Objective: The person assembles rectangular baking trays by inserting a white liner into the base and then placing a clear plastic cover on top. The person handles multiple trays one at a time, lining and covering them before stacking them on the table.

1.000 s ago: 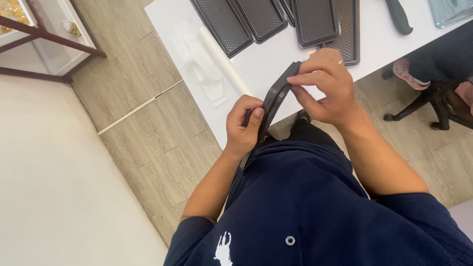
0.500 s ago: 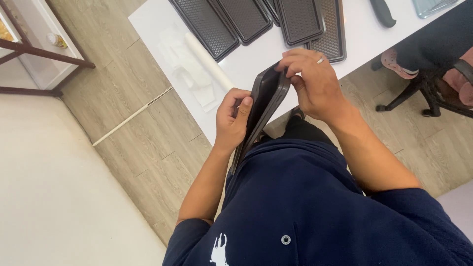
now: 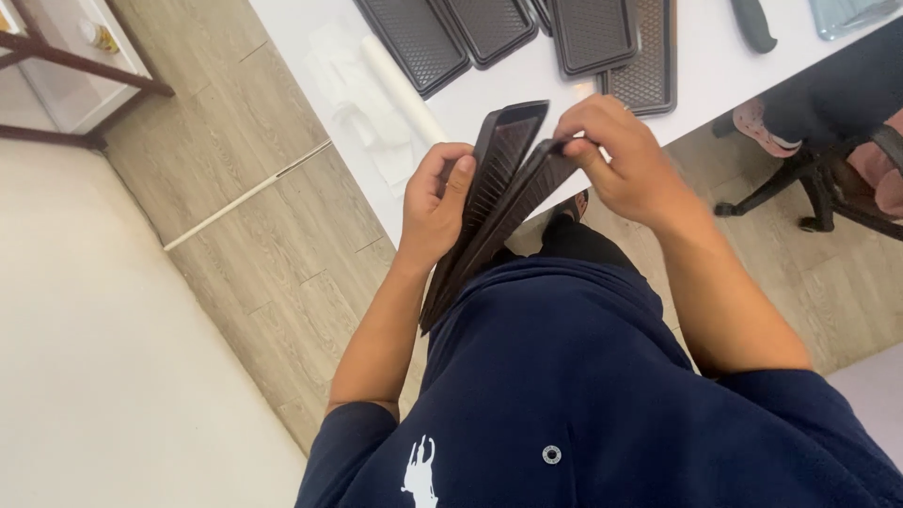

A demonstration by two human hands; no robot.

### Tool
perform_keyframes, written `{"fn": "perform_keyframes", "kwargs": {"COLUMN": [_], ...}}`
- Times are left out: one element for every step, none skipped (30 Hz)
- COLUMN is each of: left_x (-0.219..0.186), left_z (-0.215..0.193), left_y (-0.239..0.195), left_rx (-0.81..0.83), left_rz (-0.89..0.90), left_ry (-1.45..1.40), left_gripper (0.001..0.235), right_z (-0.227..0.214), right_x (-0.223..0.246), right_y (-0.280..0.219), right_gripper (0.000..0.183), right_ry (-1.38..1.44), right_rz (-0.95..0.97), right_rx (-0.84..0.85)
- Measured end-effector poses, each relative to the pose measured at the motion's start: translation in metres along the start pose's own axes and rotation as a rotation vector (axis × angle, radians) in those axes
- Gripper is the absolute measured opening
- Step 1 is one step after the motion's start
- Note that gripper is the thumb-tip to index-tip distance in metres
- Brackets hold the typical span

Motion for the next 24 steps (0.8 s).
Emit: {"fn": "perform_keyframes", "kwargs": {"left_x": [0.002,0.002,0.001,-0.006,-0.014,-0.021,-0.016,-0.012,-0.008,-0.02,-0.031,-0.041,-0.04,-0.039,-0.038,-0.04,-0.042,-0.045,-0.044,-0.043,-0.042,-0.043,-0.043,-0.044], "left_z": [-0.003,-0.005,-0.007,-0.007,-0.007,-0.006,-0.005,-0.006,-0.007,-0.004,-0.003,-0.004,-0.005,-0.006,-0.006,-0.008,-0.008,-0.008,-0.009,-0.011,-0.013,-0.011,-0.011,-0.011], "left_y": [0.002,0.006,0.01,0.01,0.01,0.009,0.01,0.013,0.015,0.018,0.021,0.02,0.021,0.024,0.027,0.027,0.028,0.03,0.033,0.035,0.037,0.036,0.036,0.037], "left_rx": [-0.014,0.002,0.018,0.015,0.024,0.036,0.035,0.005,-0.025,-0.027,-0.118,-0.214,-0.221,-0.248,-0.274,-0.271,-0.242,-0.213,-0.209,-0.186,-0.163,-0.164,-0.199,-0.233], "left_rz": [-0.004,0.067,0.139,0.137,0.152,0.166,0.162,0.162,0.162,0.17,0.146,0.114,0.114,0.126,0.138,0.139,0.167,0.2,0.205,0.181,0.157,0.158,0.109,0.061], "left_ry": [0.0,-0.05,-0.1,-0.1,-0.1,-0.101,-0.102,-0.189,-0.275,-0.275,-0.282,-0.286,-0.284,-0.281,-0.278,-0.276,-0.261,-0.247,-0.246,-0.234,-0.222,-0.22,-0.298,-0.377], "left_gripper": [0.029,0.026,0.023,0.023,0.023,0.023,0.023,0.023,0.024,0.024,0.028,0.033,0.033,0.033,0.032,0.032,0.032,0.032,0.032,0.032,0.033,0.033,0.031,0.03], "right_z": [-0.006,-0.011,-0.017,-0.017,-0.014,-0.011,-0.003,0.003,0.009,0.014,0.021,0.031,0.042,0.052,0.061,0.062,0.063,0.064,0.064,0.065,0.066,0.069,0.073,0.075], "right_x": [0.004,0.005,0.006,-0.007,-0.02,-0.032,-0.033,-0.032,-0.032,-0.035,-0.037,-0.037,-0.032,-0.034,-0.036,-0.036,-0.034,-0.034,-0.038,-0.041,-0.044,-0.049,-0.052,-0.056], "right_y": [0.0,0.0,0.0,-0.004,-0.01,-0.017,-0.015,-0.011,-0.006,-0.009,-0.012,-0.018,-0.017,-0.016,-0.016,-0.017,-0.017,-0.017,-0.02,-0.024,-0.028,-0.031,-0.034,-0.036], "right_gripper": [0.045,0.044,0.046,0.046,0.061,0.082,0.082,0.094,0.108,0.108,0.092,0.082,0.082,0.063,0.043,0.043,0.049,0.055,0.055,0.058,0.062,0.062,0.064,0.067], "right_ry": [0.007,0.15,0.292,0.294,0.473,0.651,0.652,0.918,1.182,1.179,1.164,1.154,1.157,1.127,1.091,1.093,1.128,1.159,1.157,1.245,1.333,1.334,1.357,1.377], "right_rz": [-0.006,0.063,0.131,0.132,0.18,0.231,0.234,0.23,0.223,0.216,0.195,0.18,0.178,0.332,0.484,0.482,0.458,0.43,0.424,0.427,0.43,0.428,0.399,0.369], "right_rx": [0.012,0.061,0.112,0.116,0.219,0.321,0.324,0.25,0.171,0.175,0.288,0.405,0.413,0.29,0.165,0.161,0.178,0.197,0.193,0.194,0.194,0.195,0.254,0.313]}}
Point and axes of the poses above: each hand's wrist, its own y-axis towards the middle knuckle, its own z-axis out of the palm, x = y × z, the point moved 3 cm from there along y, towards the middle knuckle, and after that the axes turned 3 degrees about -x, right-handed, at the moved point
